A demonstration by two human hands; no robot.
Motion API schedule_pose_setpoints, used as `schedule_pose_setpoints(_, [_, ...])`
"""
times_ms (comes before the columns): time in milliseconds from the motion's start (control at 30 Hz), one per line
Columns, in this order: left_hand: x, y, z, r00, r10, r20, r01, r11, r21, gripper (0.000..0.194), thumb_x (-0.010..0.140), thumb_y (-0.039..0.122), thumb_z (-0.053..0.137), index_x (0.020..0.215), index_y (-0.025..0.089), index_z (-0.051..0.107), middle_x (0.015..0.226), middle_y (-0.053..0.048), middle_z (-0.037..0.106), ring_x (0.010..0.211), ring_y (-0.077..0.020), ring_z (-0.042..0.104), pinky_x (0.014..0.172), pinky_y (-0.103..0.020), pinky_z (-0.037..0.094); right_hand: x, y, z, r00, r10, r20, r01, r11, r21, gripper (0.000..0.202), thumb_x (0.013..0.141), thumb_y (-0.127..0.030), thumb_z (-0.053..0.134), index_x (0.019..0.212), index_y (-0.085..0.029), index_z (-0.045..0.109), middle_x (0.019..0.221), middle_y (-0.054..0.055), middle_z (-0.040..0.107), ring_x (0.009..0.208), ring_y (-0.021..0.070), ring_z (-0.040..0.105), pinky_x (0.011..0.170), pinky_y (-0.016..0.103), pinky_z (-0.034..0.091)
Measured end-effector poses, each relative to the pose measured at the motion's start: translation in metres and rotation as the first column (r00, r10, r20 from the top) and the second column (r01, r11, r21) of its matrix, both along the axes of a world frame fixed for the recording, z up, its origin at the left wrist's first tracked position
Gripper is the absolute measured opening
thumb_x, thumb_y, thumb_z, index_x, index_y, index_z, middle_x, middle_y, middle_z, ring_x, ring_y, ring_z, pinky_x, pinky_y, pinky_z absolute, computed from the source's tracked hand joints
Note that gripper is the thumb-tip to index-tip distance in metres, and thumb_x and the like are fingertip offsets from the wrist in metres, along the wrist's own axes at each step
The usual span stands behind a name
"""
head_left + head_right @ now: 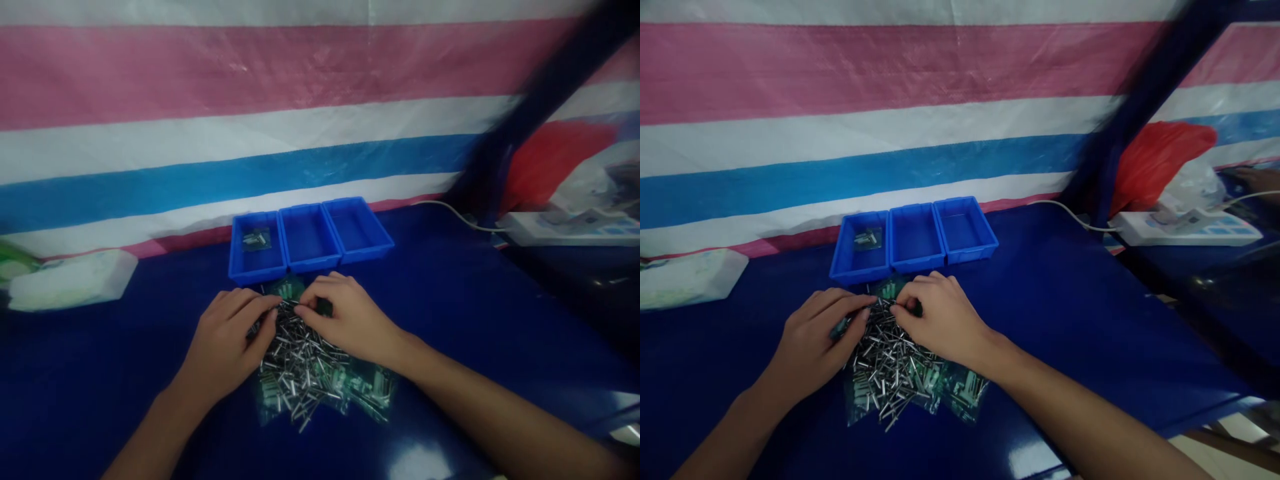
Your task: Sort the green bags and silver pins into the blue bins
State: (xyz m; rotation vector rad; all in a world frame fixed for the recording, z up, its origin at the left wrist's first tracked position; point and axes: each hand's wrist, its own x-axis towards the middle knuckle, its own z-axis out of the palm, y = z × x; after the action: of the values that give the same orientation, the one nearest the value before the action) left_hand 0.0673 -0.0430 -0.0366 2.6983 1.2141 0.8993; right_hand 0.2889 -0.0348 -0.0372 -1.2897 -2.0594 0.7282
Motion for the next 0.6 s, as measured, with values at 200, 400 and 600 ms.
schedule_pose_setpoints(200, [0.005,-0.003,-0.001,0.999,-0.037,0.028,0.036,0.999,0.025,0.017,0.095,0.023,0.061,0.111,0.018,0.067,0.095,-0.005,0.069,0.085,-0.0194,0.063,0.076,-0.036,0.044,0.003,0.003,0.008,0.911,-0.069,-0.406,-0.008,0.982,-0.186,0.014,0.09,-0.031,0.065,0.083,-0.02,0.071,0.076,0.0,0.068,0.069,0.0141,0.059,0.061,0.03,0.043])
schedule_pose_setpoints(400, [0.01,-0.007,-0.002,0.995,-0.047,0.089,0.037,0.993,0.113,0.013,0.09,0.021,0.07,0.103,0.018,0.067,0.094,-0.004,0.07,0.081,-0.0171,0.064,0.072,-0.034,0.045,-0.001,-0.003,0.006,0.802,-0.016,-0.597,-0.122,0.974,-0.19,0.01,0.087,-0.03,0.071,0.092,-0.021,0.073,0.084,0.001,0.073,0.075,0.0143,0.064,0.068,0.03,0.048])
schedule_pose_setpoints(600, [0.01,-0.007,-0.002,0.987,-0.035,0.156,0.013,0.99,0.138,0.011,0.089,0.011,0.067,0.098,0.018,0.066,0.087,-0.002,0.071,0.077,-0.0149,0.065,0.073,-0.033,0.048,-0.004,-0.005,0.004,0.773,-0.033,-0.634,-0.087,0.984,-0.157,0.012,0.084,-0.029,0.074,0.093,-0.021,0.072,0.086,0.002,0.074,0.077,0.0163,0.066,0.07,0.033,0.05])
